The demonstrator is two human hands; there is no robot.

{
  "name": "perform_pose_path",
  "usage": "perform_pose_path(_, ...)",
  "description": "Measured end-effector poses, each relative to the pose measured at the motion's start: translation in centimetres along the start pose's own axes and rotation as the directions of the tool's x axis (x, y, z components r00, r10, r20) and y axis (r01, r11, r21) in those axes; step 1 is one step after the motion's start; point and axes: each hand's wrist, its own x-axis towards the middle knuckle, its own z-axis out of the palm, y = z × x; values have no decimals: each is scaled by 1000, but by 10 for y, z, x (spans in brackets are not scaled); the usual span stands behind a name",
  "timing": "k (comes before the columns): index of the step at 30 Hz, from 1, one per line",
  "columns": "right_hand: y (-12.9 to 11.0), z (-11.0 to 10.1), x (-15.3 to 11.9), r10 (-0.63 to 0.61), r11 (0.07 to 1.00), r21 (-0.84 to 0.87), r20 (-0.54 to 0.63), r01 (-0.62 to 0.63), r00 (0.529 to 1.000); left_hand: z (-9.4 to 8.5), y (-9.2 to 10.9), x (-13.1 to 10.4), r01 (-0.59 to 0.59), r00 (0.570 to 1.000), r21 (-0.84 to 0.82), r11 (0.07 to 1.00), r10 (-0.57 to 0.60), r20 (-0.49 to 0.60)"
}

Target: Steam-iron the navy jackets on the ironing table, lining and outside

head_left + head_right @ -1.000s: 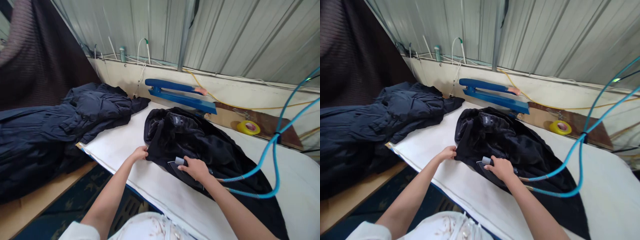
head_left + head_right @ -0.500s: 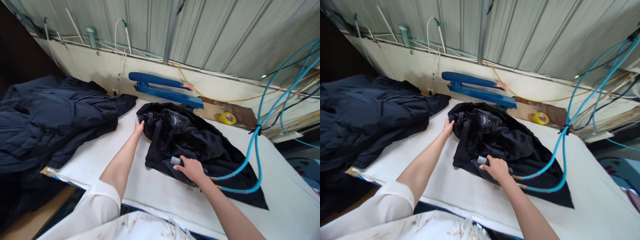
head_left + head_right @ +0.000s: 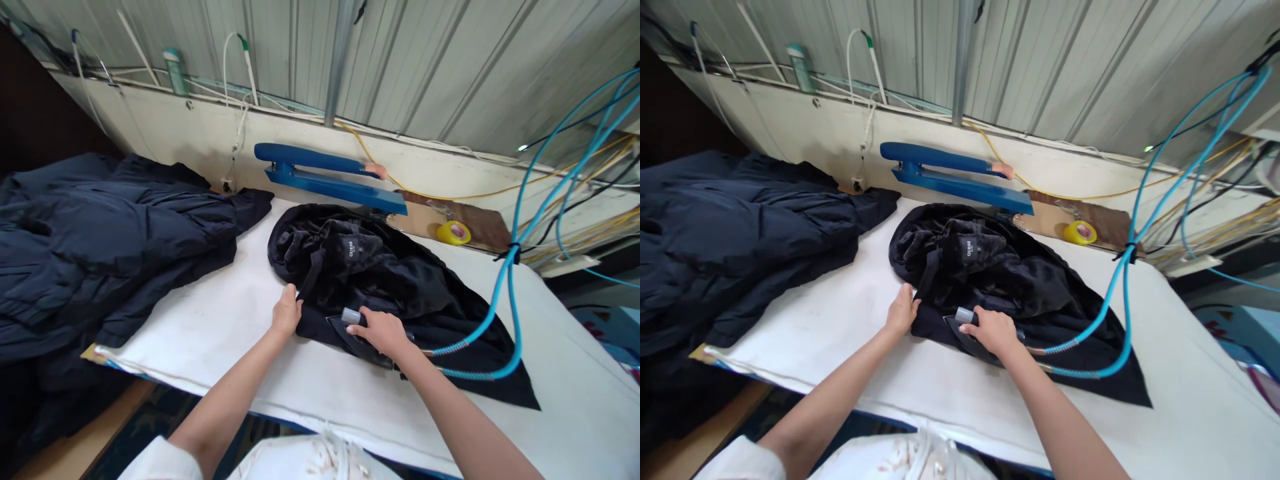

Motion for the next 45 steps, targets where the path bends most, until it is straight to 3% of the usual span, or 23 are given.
perform_pose_path(2, -1, 0, -1, -2, 1000, 5, -2, 2, 1000, -6, 0, 12, 4, 1000, -148, 989, -6, -14)
perform_pose_path(4, -1, 0, -1, -3, 1000, 8, -5, 3, 1000, -11, 6, 28, 146, 980, -346, 927, -88, 180)
perform_pose_path(5, 0, 1, -1, -3, 1000, 8, -8, 3, 1000, -13, 11, 36, 249, 933, -414, 876, -102, 344)
perform_pose_path(6, 0, 2, -1, -5, 1000, 7, -12, 5, 1000, -13, 17, 45, 335, 858, -445, 831, -73, 509)
perform_pose_path(7, 1, 3, -1, -10, 1000, 6, -16, 10, 1000, -12, 22, 53, 377, 776, -447, 811, -14, 630)
perform_pose_path(8, 1, 3, -1, -16, 1000, 5, -20, 16, 1000, -9, 28, 61, 359, 733, -433, 827, 37, 679)
perform_pose_path(9, 1, 4, -1, -21, 1000, 5, -24, 22, 999, -6, 32, 68, 295, 740, -409, 863, 64, 669)
perform_pose_path(12, 0, 5, -1, -1, 1000, 8, -32, 1, 1000, 1, 36, 80, 85, 894, -267, 960, 45, 445)
perform_pose_path(14, -1, 6, -1, 38, 999, 10, -34, -38, 999, 0, 30, 76, 64, 952, -207, 976, 2, 305)
perform_pose_path(17, -3, 6, -1, 60, 998, 23, -35, -60, 998, -9, 17, 49, 114, 993, -64, 991, -112, 26)
perform_pose_path(19, -3, 6, 0, 56, 998, 31, -28, -55, 998, -12, 12, 25, 95, 986, 56, 994, -87, -141)
perform_pose_path(20, -2, 6, 1, 55, 998, 33, -23, -54, 998, -12, 11, 13, 77, 985, 98, 992, -60, -161)
perform_pose_path(23, -1, 4, 3, 45, 998, 35, -9, -45, 999, -5, 13, -14, 11, 999, 125, 992, -16, 38)
perform_pose_path(26, -3, 3, 7, 28, 999, 33, 4, -28, 1000, 4, 13, -26, -25, 976, 86, 996, 5, 217)
perform_pose_path(32, -29, -4, 24, 2, 999, 42, -31, -1, 1000, 3, 6, -21, 96, 975, -29, 995, -88, 204)
perform_pose_path(37, -52, -12, 44, 95, 992, 87, -86, -88, 992, -4, 2, -22, 219, 943, -72, 973, -192, 273)
perform_pose_path(41, -53, -20, 55, 157, 982, 120, -60, -149, 986, -7, 1, -26, 264, 930, -84, 961, -231, 287)
perform_pose_path(45, -47, -30, 51, 126, 984, 123, 10, -127, 992, -10, 1, -26, 299, 908, -73, 951, -260, 328)
